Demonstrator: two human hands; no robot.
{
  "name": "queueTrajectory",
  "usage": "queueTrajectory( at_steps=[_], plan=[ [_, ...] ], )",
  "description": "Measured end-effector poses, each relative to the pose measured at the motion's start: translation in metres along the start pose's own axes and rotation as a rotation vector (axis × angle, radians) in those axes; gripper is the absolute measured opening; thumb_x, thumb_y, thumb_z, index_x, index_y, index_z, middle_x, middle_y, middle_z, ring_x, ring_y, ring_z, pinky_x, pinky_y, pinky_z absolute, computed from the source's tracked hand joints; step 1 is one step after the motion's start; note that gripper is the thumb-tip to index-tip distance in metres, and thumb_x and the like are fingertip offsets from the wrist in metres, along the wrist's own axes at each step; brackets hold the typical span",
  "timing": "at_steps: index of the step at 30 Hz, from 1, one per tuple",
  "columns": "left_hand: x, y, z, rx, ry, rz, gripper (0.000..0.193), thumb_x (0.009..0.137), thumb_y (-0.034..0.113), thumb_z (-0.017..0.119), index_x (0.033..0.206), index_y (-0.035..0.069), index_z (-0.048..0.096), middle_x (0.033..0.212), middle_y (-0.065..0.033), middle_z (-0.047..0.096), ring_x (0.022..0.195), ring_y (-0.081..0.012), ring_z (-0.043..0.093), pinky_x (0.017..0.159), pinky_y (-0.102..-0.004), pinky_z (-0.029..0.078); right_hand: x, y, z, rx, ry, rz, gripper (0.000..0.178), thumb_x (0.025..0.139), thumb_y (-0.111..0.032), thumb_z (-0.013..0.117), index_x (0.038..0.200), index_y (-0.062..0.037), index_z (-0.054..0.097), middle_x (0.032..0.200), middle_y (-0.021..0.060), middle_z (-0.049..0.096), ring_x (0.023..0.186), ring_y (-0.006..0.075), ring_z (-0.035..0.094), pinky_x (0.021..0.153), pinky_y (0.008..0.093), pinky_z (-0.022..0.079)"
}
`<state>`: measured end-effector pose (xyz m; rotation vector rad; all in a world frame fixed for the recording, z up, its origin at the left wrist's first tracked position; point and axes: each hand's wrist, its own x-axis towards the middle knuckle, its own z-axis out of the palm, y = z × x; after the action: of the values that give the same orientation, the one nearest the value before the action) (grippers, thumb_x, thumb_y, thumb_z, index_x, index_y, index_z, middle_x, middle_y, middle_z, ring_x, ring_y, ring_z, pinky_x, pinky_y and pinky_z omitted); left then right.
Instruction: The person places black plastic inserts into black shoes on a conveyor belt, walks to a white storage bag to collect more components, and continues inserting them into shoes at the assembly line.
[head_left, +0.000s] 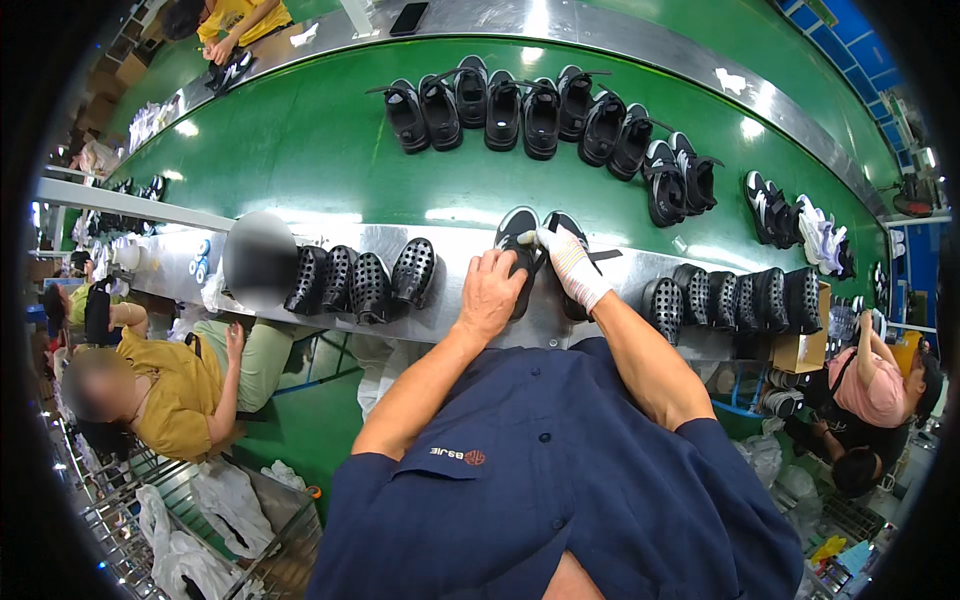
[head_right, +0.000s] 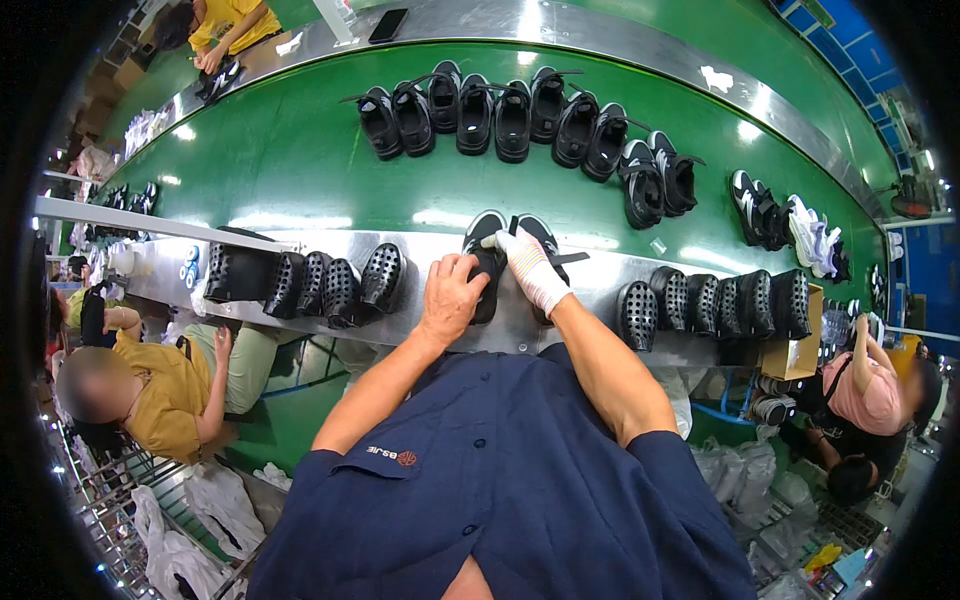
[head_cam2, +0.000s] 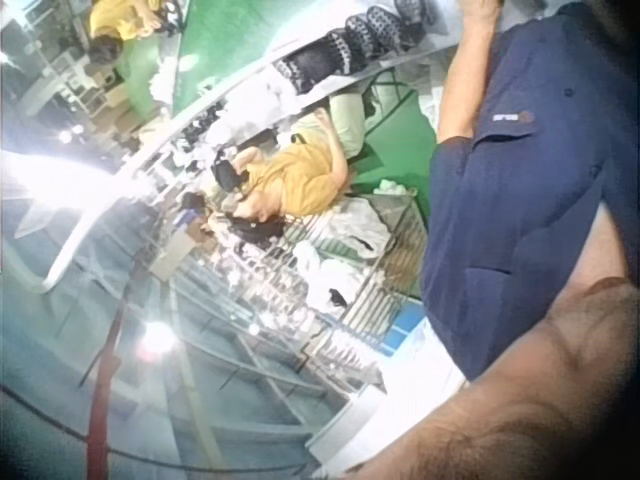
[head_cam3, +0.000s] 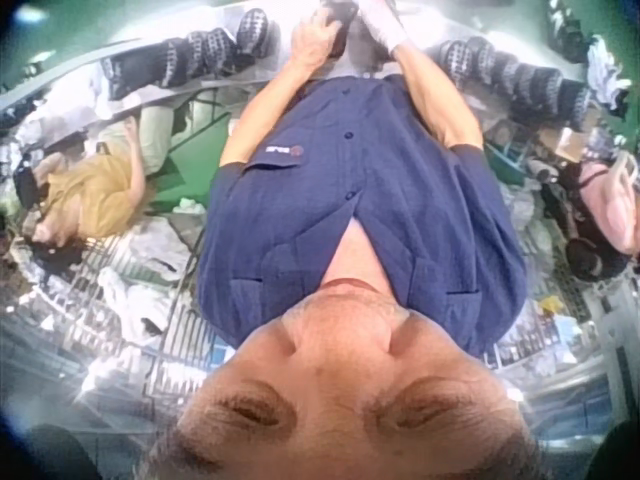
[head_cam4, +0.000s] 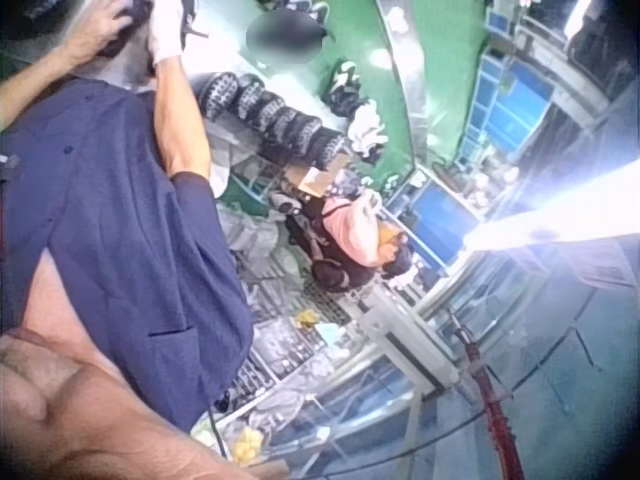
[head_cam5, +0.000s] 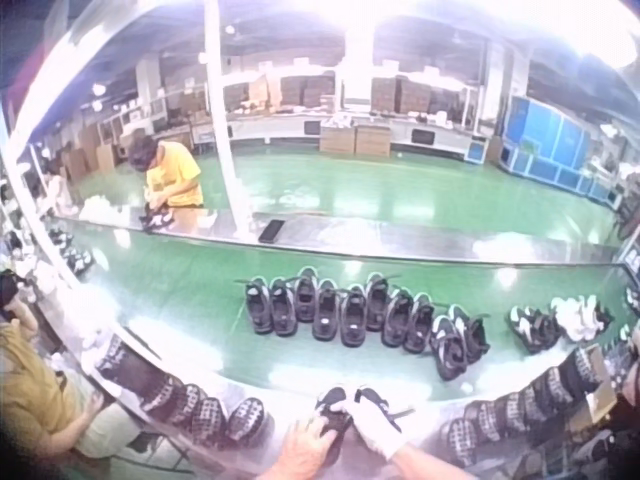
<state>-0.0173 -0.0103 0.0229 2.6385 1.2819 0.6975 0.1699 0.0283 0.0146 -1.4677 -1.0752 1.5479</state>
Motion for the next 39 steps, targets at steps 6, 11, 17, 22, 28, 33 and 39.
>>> queueTrajectory(
  at_steps=[6,11,17,22,28,33,39],
  plan=[
    [-0.007,-0.001,0.006,0.023,-0.286,0.054,0.026,0.083,0.015,0.064,0.106,0.007,0.072,0.110,-0.0075,0.063,0.107,-0.0294,0.058,0.087,-0.0419,0.048,0.001,-0.004,0.008,-0.033,-0.073,0.017,0.026,0.096,-0.026,0.066,0.103,-0.0011,0.069,0.098,0.0070,0.070,0.093,0.0167,0.061,0.089,0.0325,0.048],
    [-0.041,0.025,-0.011,-0.181,-0.183,-0.741,0.063,0.088,0.027,0.074,0.143,0.008,0.050,0.113,-0.0221,0.064,0.110,-0.0413,0.062,0.092,-0.0487,0.053,-0.006,-0.023,-0.019,-0.250,-0.310,-0.083,0.033,0.086,-0.015,0.073,0.113,0.0027,0.066,0.102,0.0086,0.070,0.097,0.0164,0.063,0.091,0.0325,0.050],
    [-0.047,0.013,0.016,-1.184,-0.337,-1.651,0.075,0.087,0.011,0.065,0.156,0.019,0.038,0.119,-0.0249,0.064,0.076,-0.0364,0.071,0.054,-0.0490,0.061,-0.020,-0.058,-0.015,-0.285,-0.594,-0.050,0.034,0.087,-0.013,0.075,0.117,0.0012,0.068,0.106,0.0100,0.073,0.103,0.0148,0.066,0.095,0.0316,0.051],
    [-0.060,0.020,-0.026,-0.995,-0.053,-1.515,0.064,0.087,0.000,0.056,0.149,0.012,0.052,0.134,-0.0219,0.062,0.085,-0.0303,0.073,0.058,-0.0432,0.066,-0.044,-0.074,-0.017,-0.505,-0.797,-0.243,0.025,0.086,-0.010,0.079,0.109,-0.0021,0.071,0.098,0.0072,0.071,0.094,0.0162,0.066,0.087,0.0319,0.053],
    [-0.073,0.035,-0.067,-0.429,-0.010,-1.085,0.067,0.080,-0.003,0.058,0.144,0.017,0.060,0.108,-0.0297,0.058,0.103,-0.0437,0.062,0.093,-0.0465,0.054,-0.073,-0.080,0.010,-0.478,-0.733,-0.265,0.022,0.088,-0.013,0.078,0.107,-0.0018,0.074,0.094,0.0102,0.071,0.085,0.0220,0.066,0.082,0.0342,0.053],
    [-0.082,0.035,-0.073,-0.365,0.116,-0.891,0.070,0.077,-0.006,0.055,0.141,0.020,0.062,0.116,-0.0289,0.054,0.107,-0.0454,0.058,0.099,-0.0459,0.049,-0.084,-0.085,0.025,-0.467,-0.638,-0.102,0.018,0.093,-0.018,0.078,0.105,-0.0050,0.076,0.081,-0.0045,0.066,0.062,0.0022,0.054,0.051,0.0217,0.046],
    [-0.079,0.036,-0.085,-0.323,0.075,-0.836,0.071,0.076,-0.008,0.055,0.139,0.021,0.064,0.127,-0.0310,0.049,0.113,-0.0473,0.057,0.102,-0.0463,0.049,-0.078,-0.079,0.037,-0.482,-0.607,0.104,0.020,0.097,-0.023,0.072,0.103,-0.0033,0.075,0.076,-0.0031,0.064,0.066,0.0042,0.055,0.059,0.0246,0.048]
  ],
)
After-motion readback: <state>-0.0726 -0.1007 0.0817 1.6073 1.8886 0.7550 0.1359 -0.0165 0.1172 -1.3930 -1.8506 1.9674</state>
